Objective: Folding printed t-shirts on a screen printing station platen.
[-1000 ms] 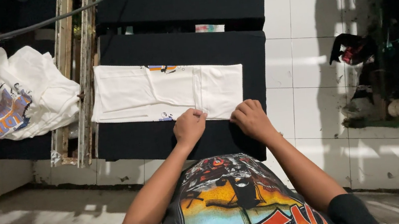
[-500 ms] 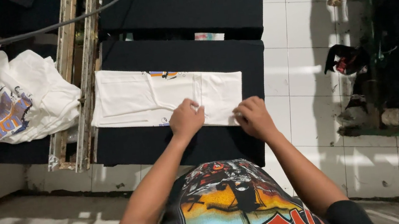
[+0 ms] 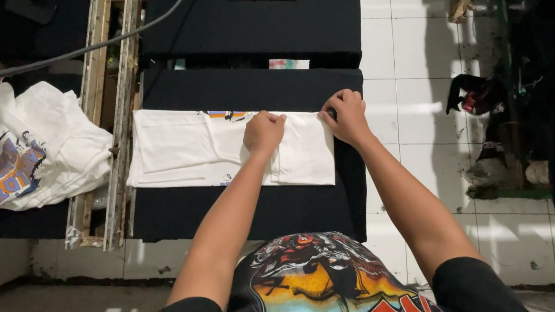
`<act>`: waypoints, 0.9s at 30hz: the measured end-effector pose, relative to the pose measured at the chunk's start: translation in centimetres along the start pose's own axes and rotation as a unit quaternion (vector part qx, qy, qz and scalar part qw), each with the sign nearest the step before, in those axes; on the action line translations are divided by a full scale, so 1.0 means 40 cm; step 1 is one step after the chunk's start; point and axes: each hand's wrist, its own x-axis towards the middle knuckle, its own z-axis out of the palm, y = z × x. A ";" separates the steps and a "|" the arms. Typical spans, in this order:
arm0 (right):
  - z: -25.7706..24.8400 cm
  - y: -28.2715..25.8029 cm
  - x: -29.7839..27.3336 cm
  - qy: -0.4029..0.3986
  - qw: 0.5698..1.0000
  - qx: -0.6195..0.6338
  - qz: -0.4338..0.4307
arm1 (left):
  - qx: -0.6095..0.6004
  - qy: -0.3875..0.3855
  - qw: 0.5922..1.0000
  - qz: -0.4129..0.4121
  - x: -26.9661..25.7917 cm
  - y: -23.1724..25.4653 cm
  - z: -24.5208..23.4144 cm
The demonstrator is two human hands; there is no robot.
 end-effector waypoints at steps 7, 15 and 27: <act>0.013 0.003 -0.009 -0.004 1.000 0.002 0.027 | 0.017 -0.006 1.000 0.004 -0.017 0.008 -0.020; -0.031 -0.039 -0.068 0.092 0.986 -0.058 -0.123 | 0.221 0.127 0.880 0.401 -0.147 -0.016 0.078; -0.047 -0.013 -0.154 0.012 0.978 -0.153 -0.140 | 0.313 -0.007 0.895 0.318 -0.152 -0.077 0.045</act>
